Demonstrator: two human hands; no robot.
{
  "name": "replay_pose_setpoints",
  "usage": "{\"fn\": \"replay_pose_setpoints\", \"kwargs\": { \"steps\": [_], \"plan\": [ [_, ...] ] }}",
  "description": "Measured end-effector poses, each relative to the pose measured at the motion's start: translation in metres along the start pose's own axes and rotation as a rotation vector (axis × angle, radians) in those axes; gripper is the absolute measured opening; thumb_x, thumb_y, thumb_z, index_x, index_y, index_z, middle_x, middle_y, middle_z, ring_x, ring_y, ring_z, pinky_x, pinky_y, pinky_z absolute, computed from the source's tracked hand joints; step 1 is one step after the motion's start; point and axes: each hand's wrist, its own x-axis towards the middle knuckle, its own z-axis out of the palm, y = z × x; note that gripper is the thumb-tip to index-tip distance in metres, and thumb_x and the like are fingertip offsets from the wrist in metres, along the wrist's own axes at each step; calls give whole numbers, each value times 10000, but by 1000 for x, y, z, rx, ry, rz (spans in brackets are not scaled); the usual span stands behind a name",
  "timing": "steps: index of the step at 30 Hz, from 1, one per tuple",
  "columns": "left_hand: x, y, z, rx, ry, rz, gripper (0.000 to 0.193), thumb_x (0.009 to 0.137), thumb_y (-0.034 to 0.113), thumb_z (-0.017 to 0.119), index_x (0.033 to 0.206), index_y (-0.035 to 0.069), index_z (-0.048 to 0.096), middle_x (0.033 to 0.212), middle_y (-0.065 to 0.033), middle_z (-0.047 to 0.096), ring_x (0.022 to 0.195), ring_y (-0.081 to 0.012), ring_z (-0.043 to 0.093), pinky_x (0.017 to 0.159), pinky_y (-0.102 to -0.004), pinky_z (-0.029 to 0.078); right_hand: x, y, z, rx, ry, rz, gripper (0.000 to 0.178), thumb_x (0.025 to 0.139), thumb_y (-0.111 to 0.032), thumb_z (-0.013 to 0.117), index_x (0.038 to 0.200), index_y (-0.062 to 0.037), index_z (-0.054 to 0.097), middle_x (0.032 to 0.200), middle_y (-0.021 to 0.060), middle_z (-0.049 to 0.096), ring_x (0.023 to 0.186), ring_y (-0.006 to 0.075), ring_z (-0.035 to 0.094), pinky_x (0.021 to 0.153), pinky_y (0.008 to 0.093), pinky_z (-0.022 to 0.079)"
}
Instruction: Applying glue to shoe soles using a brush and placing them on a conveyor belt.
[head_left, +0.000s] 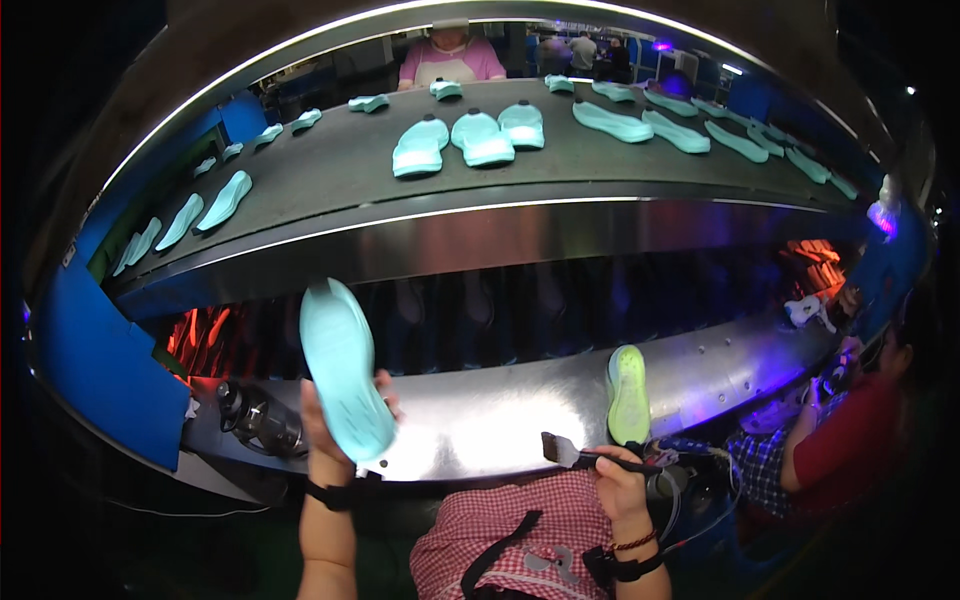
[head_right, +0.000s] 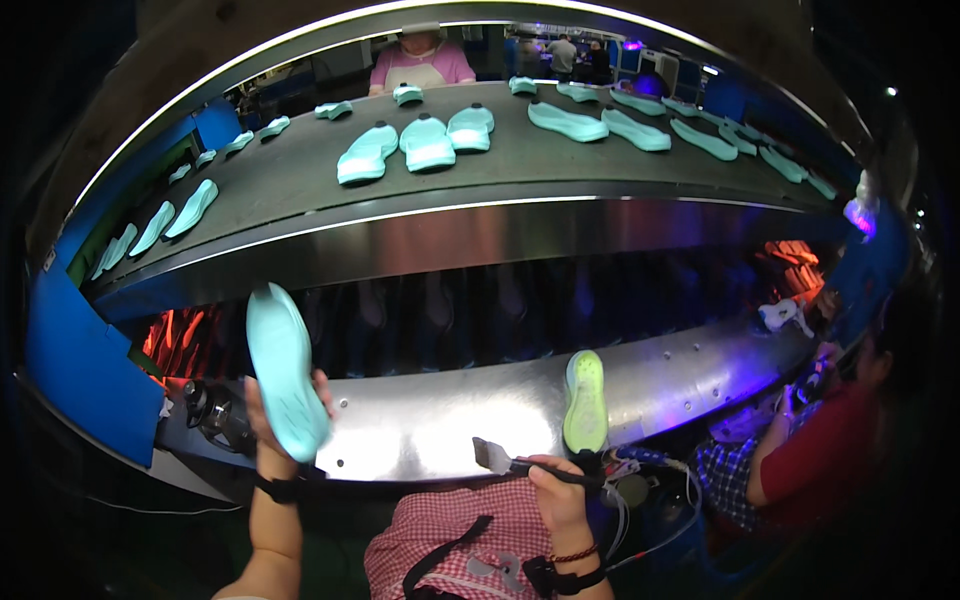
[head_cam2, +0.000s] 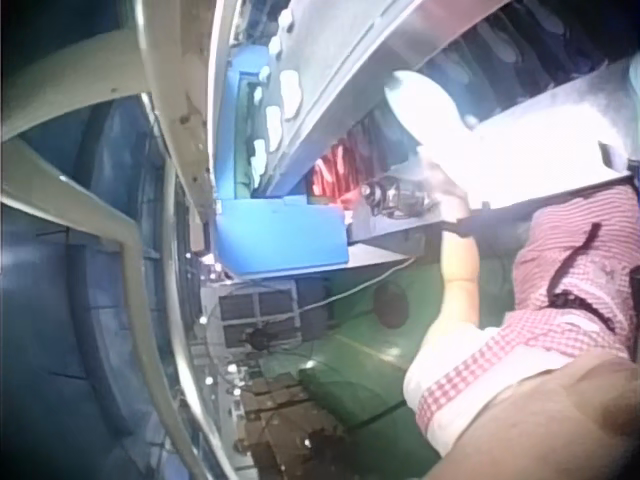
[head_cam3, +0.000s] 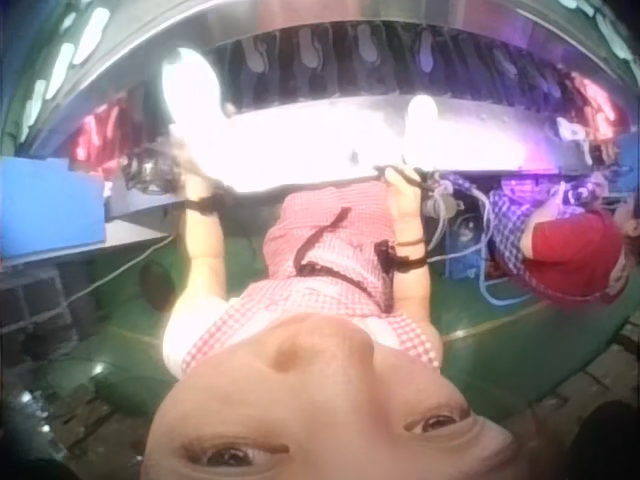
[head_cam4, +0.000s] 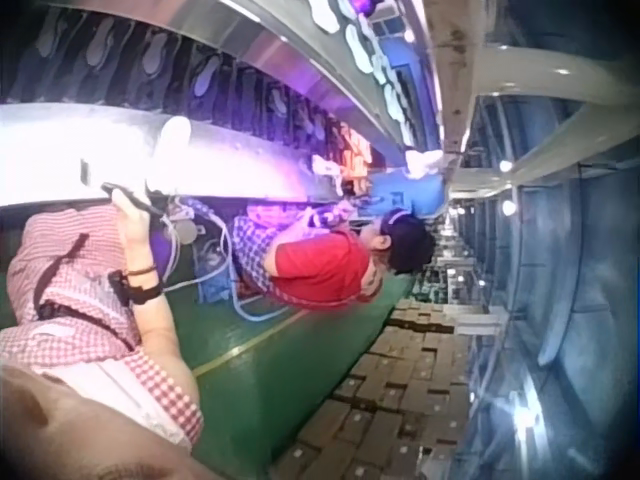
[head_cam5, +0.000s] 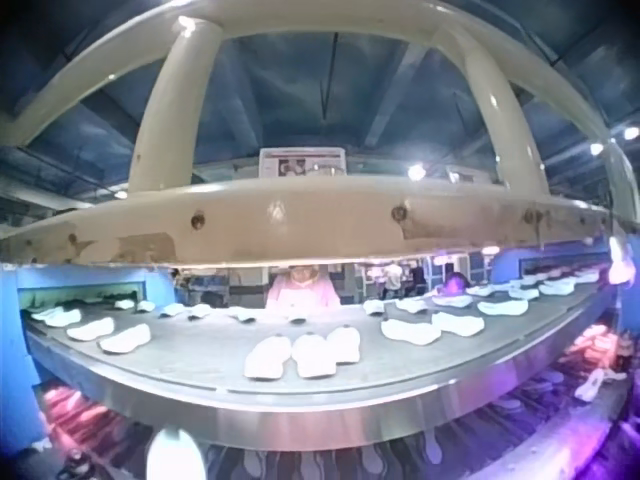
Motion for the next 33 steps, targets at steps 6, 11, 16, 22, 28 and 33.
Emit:
{"fn": "replay_pose_setpoints", "kwargs": {
  "steps": [6, 11, 16, 22, 28, 33],
  "plan": [
    [-32, -119, -41, 42, 151, -289, 809, 779, 676, 381, 1265, 30, 393, 1188, -178, 500, 1051, -349, 510, 921, -492, 392, 9, 16, 21, -113, -160, 95, 199, 746, 62, 585, 943, 87, 589, 940, 184, 621, 879, 219, 598, 821, 297, 464],
    [-43, -158, -19, -367, 232, -376, 844, 763, 742, 237, 1255, 80, 415, 1194, -172, 489, 1050, -371, 490, 920, -510, 372, 23, 43, 30, -301, -173, 249, 201, 765, 20, 593, 958, 78, 591, 921, 149, 629, 838, 188, 600, 786, 282, 471],
    [-40, -159, -2, -279, 208, -398, 828, 783, 724, 162, 1224, 81, 441, 1084, -187, 548, 961, -376, 545, 865, -509, 418, 41, 48, 39, -388, -140, 200, 202, 761, -30, 640, 946, 51, 621, 875, 101, 642, 794, 130, 593, 730, 226, 466],
    [-36, -176, 6, -119, 492, -145, 715, 849, 637, 165, 1188, 71, 439, 1127, -122, 512, 1027, -274, 507, 899, -415, 409, 40, 51, 73, -892, -319, -156, 189, 747, -78, 661, 925, -13, 649, 811, 78, 639, 756, 132, 587, 690, 231, 465],
    [-28, -148, -22, 13, 387, -159, 713, 846, 640, 159, 1148, 69, 460, 1093, -125, 526, 978, -246, 535, 829, -388, 456, 12, 20, 79, -1270, -790, -354, 237, 653, -57, 700, 887, -43, 671, 742, 83, 631, 678, 187, 572, 608, 278, 452],
    [-36, -139, -11, -25, 197, -202, 742, 841, 640, 142, 1170, 57, 460, 1100, -135, 527, 954, -259, 549, 812, -410, 468, 14, -12, 80, -1002, -871, -98, 218, 683, -79, 688, 894, -28, 667, 733, 94, 632, 680, 154, 592, 616, 258, 471]
  ]
}}
